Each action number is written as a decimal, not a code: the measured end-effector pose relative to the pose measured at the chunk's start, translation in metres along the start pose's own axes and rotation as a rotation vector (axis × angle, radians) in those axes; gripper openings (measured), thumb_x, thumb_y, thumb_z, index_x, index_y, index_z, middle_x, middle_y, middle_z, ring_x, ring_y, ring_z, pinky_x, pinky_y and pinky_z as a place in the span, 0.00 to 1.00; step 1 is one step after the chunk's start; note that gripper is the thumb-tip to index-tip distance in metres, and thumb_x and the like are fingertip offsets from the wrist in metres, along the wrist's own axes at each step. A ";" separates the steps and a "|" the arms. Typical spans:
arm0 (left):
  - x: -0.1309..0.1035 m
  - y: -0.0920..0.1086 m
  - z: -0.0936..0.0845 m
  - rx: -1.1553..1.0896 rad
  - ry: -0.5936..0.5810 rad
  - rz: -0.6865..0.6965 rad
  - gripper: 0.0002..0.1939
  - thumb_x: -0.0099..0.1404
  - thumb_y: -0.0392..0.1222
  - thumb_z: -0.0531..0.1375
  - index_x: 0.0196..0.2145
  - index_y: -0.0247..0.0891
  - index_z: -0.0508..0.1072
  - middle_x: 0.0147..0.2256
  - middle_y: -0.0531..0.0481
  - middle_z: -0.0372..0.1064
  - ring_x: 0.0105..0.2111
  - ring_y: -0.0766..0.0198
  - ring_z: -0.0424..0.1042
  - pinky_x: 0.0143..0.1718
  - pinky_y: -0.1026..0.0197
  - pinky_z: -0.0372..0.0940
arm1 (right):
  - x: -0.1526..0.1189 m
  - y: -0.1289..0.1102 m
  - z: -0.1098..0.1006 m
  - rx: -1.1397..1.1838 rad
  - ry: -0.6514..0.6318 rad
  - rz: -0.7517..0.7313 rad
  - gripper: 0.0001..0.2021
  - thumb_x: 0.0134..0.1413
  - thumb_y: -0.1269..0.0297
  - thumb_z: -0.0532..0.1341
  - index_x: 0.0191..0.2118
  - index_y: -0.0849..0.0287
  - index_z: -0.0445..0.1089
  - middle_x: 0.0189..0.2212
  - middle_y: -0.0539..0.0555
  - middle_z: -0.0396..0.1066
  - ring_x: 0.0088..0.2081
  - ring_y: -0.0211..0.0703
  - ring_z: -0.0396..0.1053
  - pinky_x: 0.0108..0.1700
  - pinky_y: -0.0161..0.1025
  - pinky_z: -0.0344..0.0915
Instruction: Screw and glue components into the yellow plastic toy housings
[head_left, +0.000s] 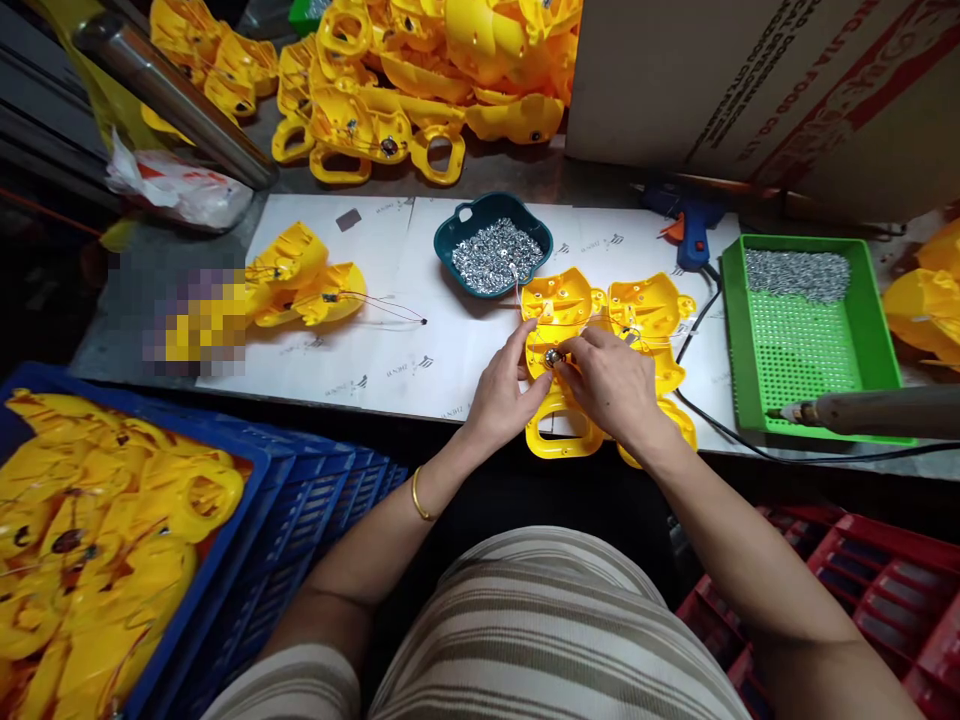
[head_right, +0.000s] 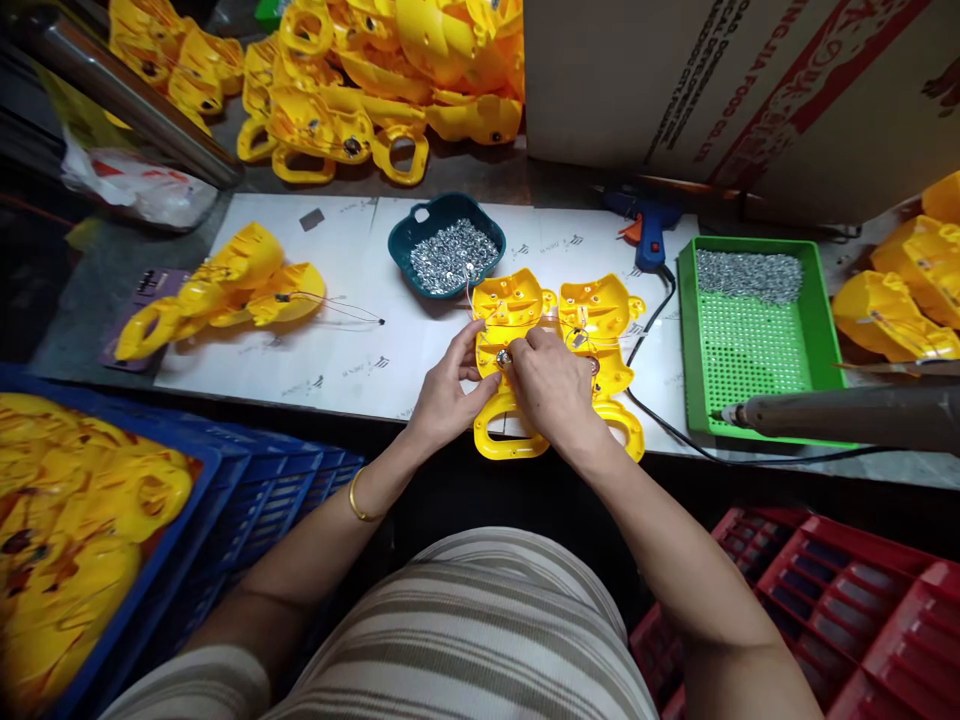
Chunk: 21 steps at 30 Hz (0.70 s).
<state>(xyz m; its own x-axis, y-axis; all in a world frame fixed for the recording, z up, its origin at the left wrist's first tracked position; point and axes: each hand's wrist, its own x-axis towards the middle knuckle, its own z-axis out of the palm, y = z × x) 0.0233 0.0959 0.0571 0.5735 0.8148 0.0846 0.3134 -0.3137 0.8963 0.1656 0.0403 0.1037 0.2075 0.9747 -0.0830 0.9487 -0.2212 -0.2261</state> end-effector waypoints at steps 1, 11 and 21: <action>-0.001 0.000 0.000 -0.001 -0.002 -0.001 0.33 0.61 0.36 0.59 0.63 0.42 0.56 0.58 0.41 0.64 0.46 0.58 0.72 0.43 0.57 0.71 | 0.001 0.000 0.001 -0.005 0.005 -0.005 0.12 0.62 0.62 0.53 0.40 0.56 0.74 0.38 0.58 0.72 0.38 0.46 0.68 0.25 0.36 0.44; -0.004 0.002 0.006 -0.008 0.039 -0.086 0.31 0.61 0.34 0.58 0.62 0.39 0.58 0.51 0.41 0.66 0.31 0.67 0.70 0.32 0.62 0.70 | -0.001 -0.007 -0.005 -0.085 -0.064 0.003 0.10 0.61 0.65 0.55 0.38 0.59 0.74 0.38 0.60 0.72 0.40 0.50 0.70 0.23 0.38 0.46; 0.006 -0.009 0.011 -0.026 0.081 -0.004 0.28 0.60 0.31 0.58 0.58 0.42 0.61 0.55 0.44 0.65 0.54 0.53 0.67 0.54 0.49 0.67 | -0.007 0.005 0.003 0.029 -0.024 -0.011 0.13 0.63 0.58 0.53 0.41 0.52 0.75 0.37 0.54 0.72 0.41 0.46 0.68 0.27 0.39 0.49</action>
<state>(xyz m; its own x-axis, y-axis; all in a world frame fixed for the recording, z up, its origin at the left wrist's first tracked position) 0.0327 0.0983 0.0452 0.5089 0.8531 0.1153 0.2954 -0.2989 0.9074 0.1682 0.0326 0.1006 0.1909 0.9761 -0.1037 0.9435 -0.2116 -0.2549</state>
